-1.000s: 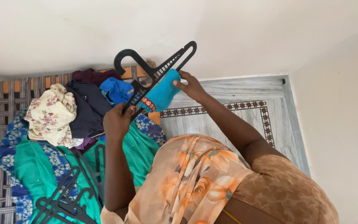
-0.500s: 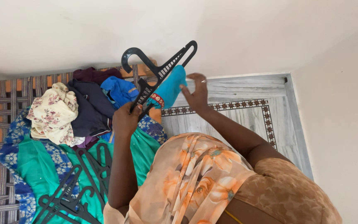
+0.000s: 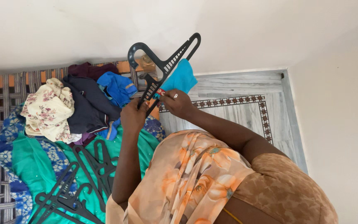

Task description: The person picks up a blue garment and places it on a black hanger, adjusting the fabric to fit properly. They then pick up a green garment, place it on a hanger, and hang it on a rack alongside other clothes.

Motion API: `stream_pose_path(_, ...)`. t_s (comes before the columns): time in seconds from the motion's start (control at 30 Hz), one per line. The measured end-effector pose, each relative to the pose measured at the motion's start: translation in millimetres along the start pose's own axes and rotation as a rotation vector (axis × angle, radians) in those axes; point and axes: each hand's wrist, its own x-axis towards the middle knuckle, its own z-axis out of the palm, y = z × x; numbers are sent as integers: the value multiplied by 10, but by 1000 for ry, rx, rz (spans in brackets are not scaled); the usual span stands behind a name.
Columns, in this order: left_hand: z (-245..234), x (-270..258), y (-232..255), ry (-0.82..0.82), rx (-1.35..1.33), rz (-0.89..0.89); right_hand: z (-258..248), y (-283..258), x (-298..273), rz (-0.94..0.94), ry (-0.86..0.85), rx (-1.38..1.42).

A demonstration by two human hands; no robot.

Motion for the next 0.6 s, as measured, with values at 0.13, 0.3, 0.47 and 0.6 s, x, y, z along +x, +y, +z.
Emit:
stream_pose_path(0.13, -16, 19, -11, 5, 0, 20, -116, -44, -113, -92, -29, 107)
stream_pose_path(0.3, -62, 142, -119, 31, 152, 143, -356, 108, -83, -76, -49, 5)
stream_pose_path(0.47, -125, 275, -264, -107, 259, 323, -836, 485, 400, 71, -54, -315)
stream_pose_path(0.6, -106, 336, -224, -182, 255, 370, -1023, 706, 511, 388, -690, -57)
